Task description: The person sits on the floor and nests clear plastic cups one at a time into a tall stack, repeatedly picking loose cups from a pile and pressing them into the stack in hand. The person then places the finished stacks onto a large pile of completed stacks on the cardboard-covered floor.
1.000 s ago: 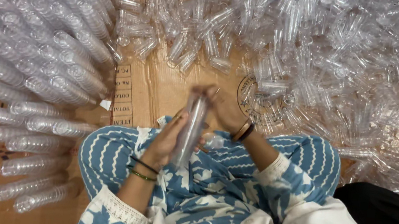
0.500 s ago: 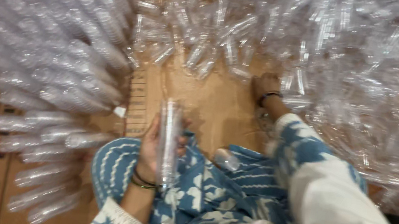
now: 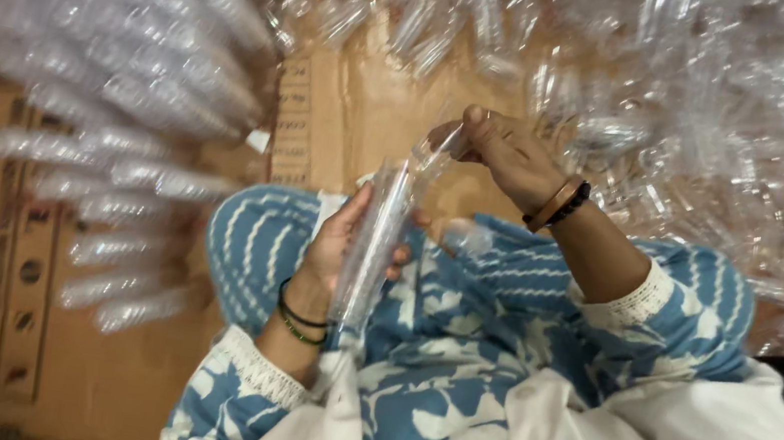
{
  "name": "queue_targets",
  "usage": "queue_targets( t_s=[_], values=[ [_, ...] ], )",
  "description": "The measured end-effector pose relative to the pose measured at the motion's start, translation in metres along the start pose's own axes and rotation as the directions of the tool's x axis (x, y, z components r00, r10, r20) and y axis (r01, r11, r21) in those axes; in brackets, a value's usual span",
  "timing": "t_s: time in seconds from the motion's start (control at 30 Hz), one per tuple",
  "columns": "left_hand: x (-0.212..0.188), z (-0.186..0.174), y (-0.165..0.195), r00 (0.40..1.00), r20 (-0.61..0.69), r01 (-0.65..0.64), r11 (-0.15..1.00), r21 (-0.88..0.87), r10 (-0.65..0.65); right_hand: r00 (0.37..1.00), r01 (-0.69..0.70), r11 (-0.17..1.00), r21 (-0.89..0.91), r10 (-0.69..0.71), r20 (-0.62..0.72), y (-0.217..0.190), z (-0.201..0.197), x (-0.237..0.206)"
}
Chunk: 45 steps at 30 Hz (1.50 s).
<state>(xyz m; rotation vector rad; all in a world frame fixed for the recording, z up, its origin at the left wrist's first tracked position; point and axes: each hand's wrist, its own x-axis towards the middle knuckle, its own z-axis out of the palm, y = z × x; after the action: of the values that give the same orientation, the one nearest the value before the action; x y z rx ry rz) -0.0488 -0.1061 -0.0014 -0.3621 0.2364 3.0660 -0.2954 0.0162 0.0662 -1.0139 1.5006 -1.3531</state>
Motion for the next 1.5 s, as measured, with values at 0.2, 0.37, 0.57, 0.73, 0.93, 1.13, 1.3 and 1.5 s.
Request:
queue_targets(
  t_s=[0.2, 0.37, 0.57, 0.73, 0.93, 1.13, 1.3, 1.5],
  values=[
    [-0.045, 0.016, -0.020, 0.996, 0.058, 0.066, 0.998, 0.007, -0.067, 0.923, -0.322, 0.874, -0.364, 0.375, 0.087, 0.013, 0.059, 0.000],
    [-0.123, 0.022, -0.032, 0.928, -0.084, -0.284, 0.834, 0.473, 0.364, 0.920, -0.021, 0.999, 0.046, 0.001, 0.393, 0.019, 0.145, -0.011],
    [-0.244, -0.048, -0.052, 0.742, -0.354, -0.604, 0.797, 0.016, 0.569, 0.860, 0.458, 0.840, -0.292, -0.336, 0.384, 0.035, 0.239, 0.007],
    [-0.265, -0.133, -0.031, 0.535, -0.676, -0.820, 0.507, -0.268, 0.507, 0.960, 0.280, 0.776, -0.566, -0.226, 0.165, 0.059, 0.230, 0.112],
    [-0.239, -0.157, 0.042, 0.528, -0.642, -0.841, 0.449, -0.303, 0.555, 0.972, 0.035, 0.631, -0.775, 0.159, 0.173, 0.078, 0.207, 0.187],
    [-0.221, -0.154, 0.047, 0.373, -0.741, -0.835, 0.550, -0.006, 0.558, 0.843, -0.027, 0.703, -0.710, 0.398, 0.362, 0.079, 0.224, 0.210],
    [-0.208, -0.157, -0.020, -0.321, 0.034, 0.402, 0.103, 0.910, 0.947, 0.712, 0.112, 0.718, -0.687, 0.424, 0.559, 0.091, 0.239, 0.222],
    [-0.181, -0.181, 0.017, -0.260, -0.101, 0.650, 0.252, 0.717, 0.960, 0.719, 0.373, 0.616, -0.694, 0.281, 0.636, 0.102, 0.276, 0.238]
  ],
)
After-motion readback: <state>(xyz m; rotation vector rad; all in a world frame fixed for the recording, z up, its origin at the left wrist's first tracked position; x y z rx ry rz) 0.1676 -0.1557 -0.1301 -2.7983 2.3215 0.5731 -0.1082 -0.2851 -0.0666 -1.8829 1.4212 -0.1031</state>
